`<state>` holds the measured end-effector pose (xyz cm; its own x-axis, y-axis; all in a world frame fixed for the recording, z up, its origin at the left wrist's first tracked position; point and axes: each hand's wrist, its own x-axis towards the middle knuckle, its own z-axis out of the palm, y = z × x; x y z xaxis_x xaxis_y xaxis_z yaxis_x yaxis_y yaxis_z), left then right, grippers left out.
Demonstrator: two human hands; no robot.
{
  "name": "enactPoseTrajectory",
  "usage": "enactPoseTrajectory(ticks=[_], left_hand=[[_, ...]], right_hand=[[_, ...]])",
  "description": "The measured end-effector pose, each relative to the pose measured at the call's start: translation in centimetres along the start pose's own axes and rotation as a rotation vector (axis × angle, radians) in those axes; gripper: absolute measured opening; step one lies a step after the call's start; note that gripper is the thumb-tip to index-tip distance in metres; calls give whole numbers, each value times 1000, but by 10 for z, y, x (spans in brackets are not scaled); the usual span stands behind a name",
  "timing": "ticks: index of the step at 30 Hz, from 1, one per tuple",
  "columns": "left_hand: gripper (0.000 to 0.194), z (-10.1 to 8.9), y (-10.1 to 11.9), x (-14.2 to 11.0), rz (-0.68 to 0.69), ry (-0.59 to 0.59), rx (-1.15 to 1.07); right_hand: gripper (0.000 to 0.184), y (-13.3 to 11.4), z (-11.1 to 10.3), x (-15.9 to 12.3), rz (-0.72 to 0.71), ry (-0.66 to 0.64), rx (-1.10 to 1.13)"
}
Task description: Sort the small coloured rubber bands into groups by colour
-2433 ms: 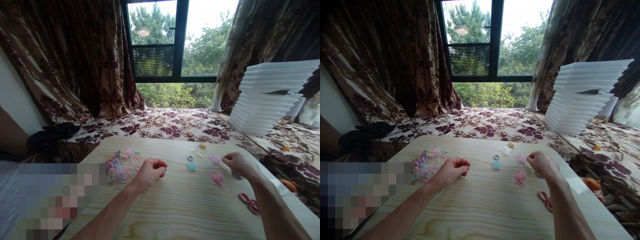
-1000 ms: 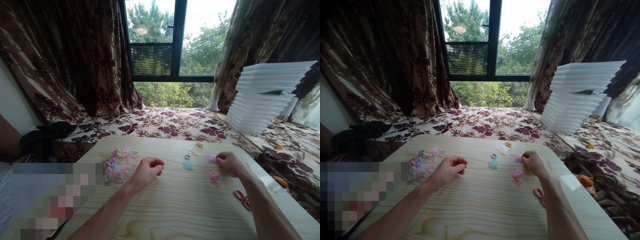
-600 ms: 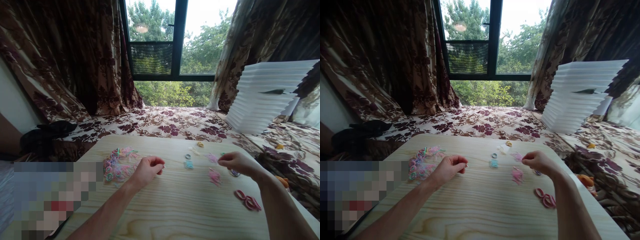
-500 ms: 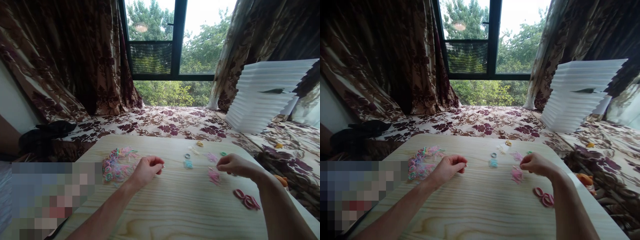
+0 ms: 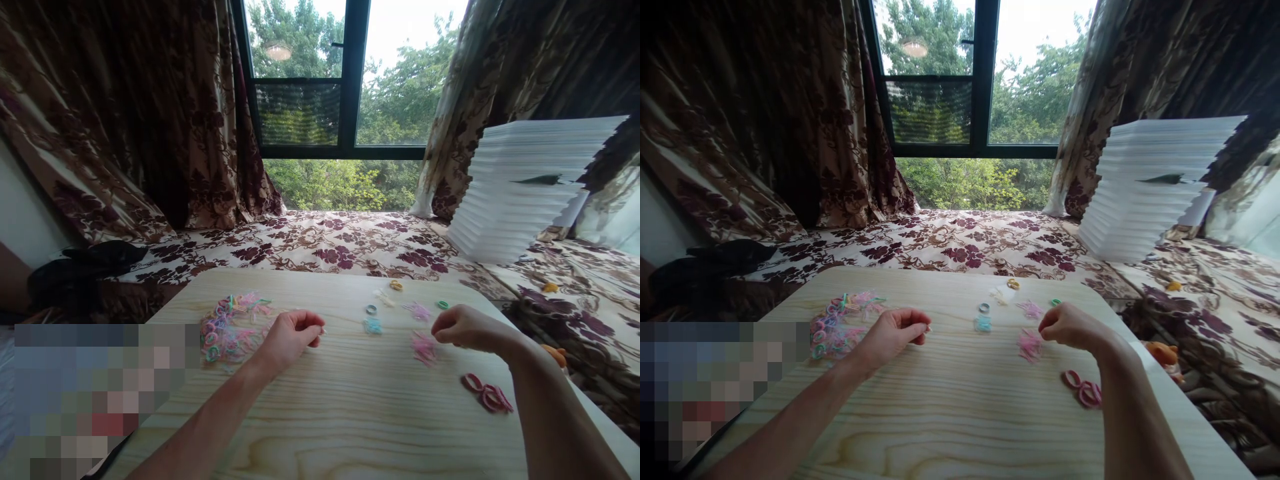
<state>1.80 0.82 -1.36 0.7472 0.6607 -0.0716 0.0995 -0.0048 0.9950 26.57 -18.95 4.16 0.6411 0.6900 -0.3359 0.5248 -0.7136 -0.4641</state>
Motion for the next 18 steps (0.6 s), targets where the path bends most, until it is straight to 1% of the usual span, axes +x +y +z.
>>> enactPoseTrajectory(ticks=[3,11,14,18], left_hand=[[14,0,0,0,-5,-6,-8],[14,0,0,0,-6,-8,-16],[13,0,0,0,-12,-15,-6],[14,0,0,0,-7,-20,-2]], right_hand=[[17,2,0,1,2,-4,9],[14,-3,2,-1,-1,-97,-6],[13,-2,2,0,-36,-116,-10],[13,-5,4,0,-82,-97,-46]])
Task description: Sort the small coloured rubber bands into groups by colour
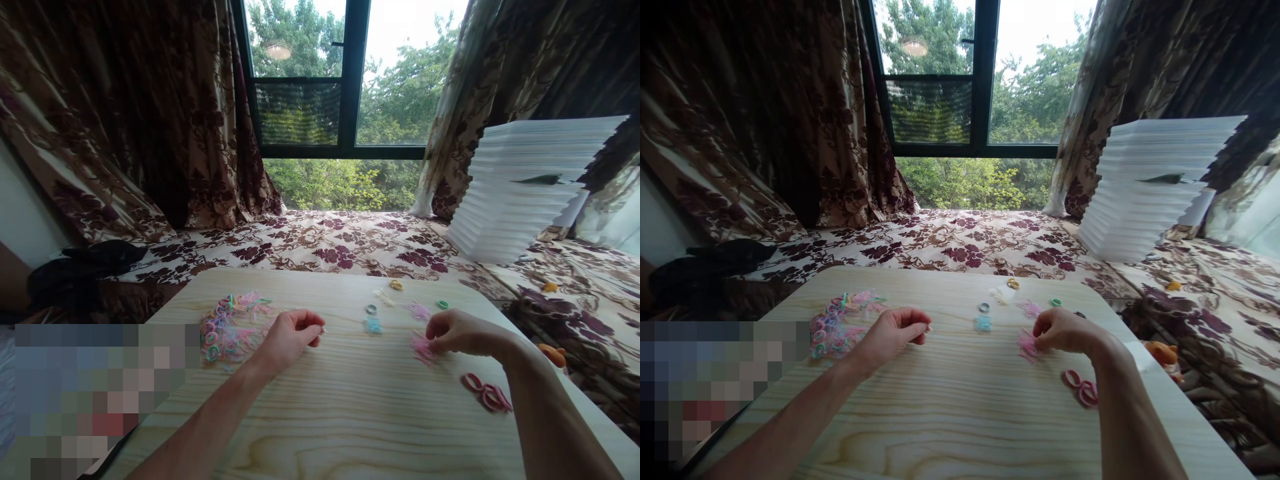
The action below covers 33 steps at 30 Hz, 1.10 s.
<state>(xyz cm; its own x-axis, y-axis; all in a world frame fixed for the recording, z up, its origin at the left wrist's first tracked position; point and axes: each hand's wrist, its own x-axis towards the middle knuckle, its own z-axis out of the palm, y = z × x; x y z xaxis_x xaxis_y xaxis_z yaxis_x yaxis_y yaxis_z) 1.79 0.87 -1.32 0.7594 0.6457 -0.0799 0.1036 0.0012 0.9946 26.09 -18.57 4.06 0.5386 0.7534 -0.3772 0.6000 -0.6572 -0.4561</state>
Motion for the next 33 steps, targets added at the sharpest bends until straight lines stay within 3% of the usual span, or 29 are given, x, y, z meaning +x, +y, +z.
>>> enactPoseTrajectory(ticks=[15,24,26,30,33], left_hand=[[14,0,-1,1,8,-5,12],[14,-1,-4,2,21,-6,15],[14,-1,-4,2,16,-6,3],[15,0,-3,2,6,-4,-20],[15,0,-3,2,16,-1,-22]], right_hand=[[17,-5,2,0,63,48,-71],[15,4,-2,0,-8,102,37],[15,13,-2,6,-26,173,42],[16,29,1,24,-2,492,-17],[16,32,5,33,19,596,-48]])
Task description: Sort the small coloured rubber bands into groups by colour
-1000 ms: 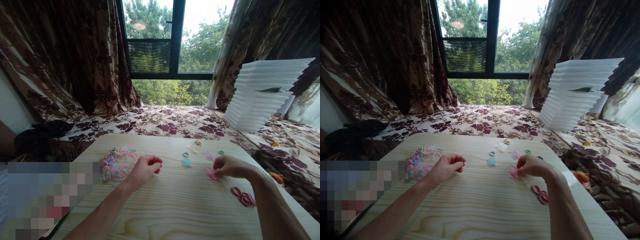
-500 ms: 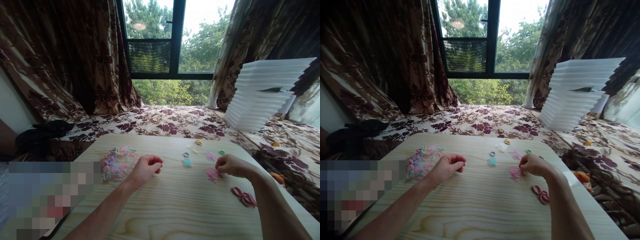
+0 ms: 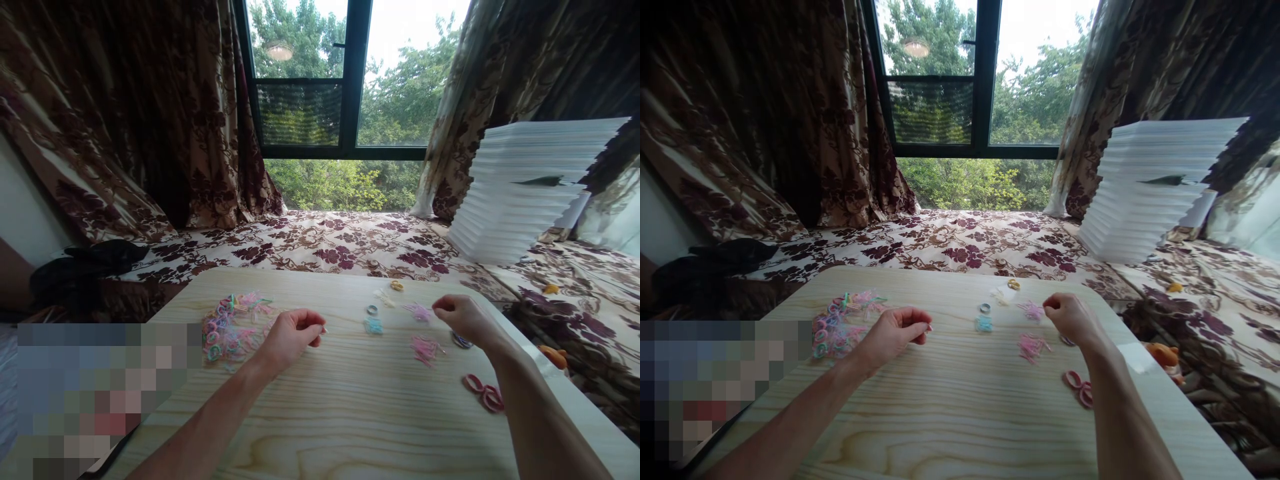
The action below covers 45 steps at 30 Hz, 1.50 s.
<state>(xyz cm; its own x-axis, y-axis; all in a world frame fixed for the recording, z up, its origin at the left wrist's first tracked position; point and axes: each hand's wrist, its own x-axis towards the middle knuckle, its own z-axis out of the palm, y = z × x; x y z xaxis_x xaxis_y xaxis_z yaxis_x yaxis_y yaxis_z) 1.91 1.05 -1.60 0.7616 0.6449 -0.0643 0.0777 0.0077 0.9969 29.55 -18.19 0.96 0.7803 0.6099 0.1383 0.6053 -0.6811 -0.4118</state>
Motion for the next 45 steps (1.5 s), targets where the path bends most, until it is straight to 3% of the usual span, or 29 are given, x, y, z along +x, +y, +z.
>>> enactPoseTrajectory(ticks=[5,9,13,16,20,26,36,45], left_hand=[[14,0,0,0,7,8,-9],[12,1,2,-1,-11,17,-22],[9,3,7,-3,-30,32,-42],[8,5,11,-5,-49,42,-69],[9,7,15,-6,-68,50,-117],[11,6,12,-6,-50,42,-109],[10,4,5,-4,26,43,-43],[8,5,5,-4,29,39,-22]], right_hand=[[16,0,5,1,-12,33,6],[26,0,0,2,-10,88,32],[32,-26,3,-1,-105,96,240],[31,-62,16,-11,-239,-16,430],[27,-104,40,-33,-316,-215,479],[21,-138,65,-64,-362,-442,553],[20,-151,66,-74,-294,-444,569],[24,-151,66,-75,-327,-444,597]])
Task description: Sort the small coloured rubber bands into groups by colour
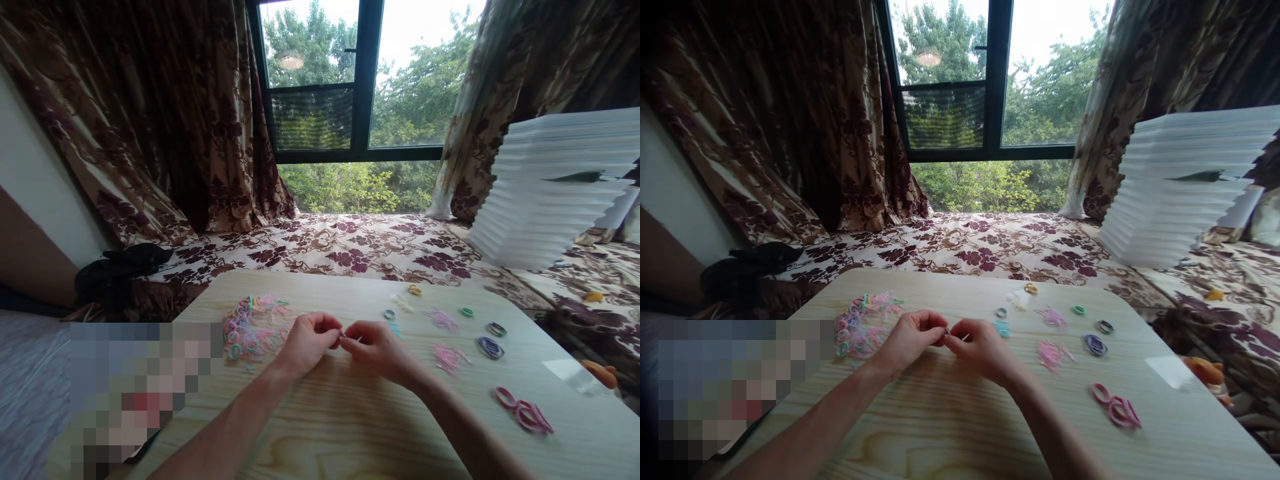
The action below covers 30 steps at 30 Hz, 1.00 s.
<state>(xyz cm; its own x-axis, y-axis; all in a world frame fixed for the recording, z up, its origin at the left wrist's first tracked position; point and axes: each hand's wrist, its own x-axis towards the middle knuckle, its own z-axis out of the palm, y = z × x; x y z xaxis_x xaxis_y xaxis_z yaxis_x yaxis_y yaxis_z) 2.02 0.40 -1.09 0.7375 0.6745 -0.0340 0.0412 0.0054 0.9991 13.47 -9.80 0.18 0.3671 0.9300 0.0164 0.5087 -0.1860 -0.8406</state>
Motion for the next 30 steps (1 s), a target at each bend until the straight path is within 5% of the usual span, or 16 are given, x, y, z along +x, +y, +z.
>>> enactPoseTrajectory(ticks=[22,30], left_hand=[[14,-3,8,1,-57,41,42],[38,-3,8,-5,-171,-139,168]], right_hand=[[23,3,-10,3,193,-113,200],[23,7,-11,4,182,-107,246]])
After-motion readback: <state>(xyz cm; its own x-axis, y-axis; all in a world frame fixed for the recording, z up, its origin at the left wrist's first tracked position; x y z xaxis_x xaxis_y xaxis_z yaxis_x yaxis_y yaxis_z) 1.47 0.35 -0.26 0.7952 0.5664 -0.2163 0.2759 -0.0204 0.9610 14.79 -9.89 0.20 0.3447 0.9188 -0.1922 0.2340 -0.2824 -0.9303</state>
